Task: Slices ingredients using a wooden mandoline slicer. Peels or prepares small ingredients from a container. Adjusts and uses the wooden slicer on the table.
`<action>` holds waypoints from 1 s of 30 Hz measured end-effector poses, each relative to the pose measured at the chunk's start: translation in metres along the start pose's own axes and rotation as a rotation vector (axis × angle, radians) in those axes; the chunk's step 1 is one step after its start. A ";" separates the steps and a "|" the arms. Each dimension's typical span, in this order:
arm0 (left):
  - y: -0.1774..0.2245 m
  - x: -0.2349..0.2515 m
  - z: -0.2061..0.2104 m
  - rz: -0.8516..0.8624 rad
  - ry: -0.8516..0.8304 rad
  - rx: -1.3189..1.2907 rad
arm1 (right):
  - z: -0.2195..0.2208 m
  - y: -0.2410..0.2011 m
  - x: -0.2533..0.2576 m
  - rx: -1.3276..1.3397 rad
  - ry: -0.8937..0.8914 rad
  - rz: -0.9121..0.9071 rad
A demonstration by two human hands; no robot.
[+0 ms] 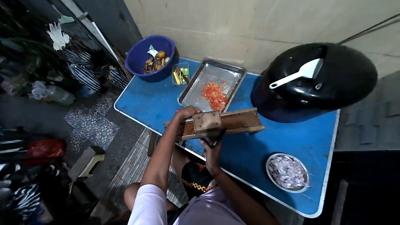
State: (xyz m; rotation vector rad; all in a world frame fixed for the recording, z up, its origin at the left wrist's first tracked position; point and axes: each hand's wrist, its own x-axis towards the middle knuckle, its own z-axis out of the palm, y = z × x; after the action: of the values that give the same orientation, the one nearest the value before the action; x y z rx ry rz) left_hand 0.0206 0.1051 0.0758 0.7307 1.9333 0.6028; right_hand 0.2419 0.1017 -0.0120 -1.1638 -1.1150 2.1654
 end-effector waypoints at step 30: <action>0.021 -0.029 0.215 -0.011 0.636 -1.433 | 0.010 -0.178 0.198 -1.584 -0.926 -0.128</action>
State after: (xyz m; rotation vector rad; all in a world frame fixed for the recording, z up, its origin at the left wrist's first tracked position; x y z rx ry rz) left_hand 0.2289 0.1215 0.0154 -0.4478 1.4252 2.0351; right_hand 0.1253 0.3355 0.0405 -0.2676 -3.4240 1.3627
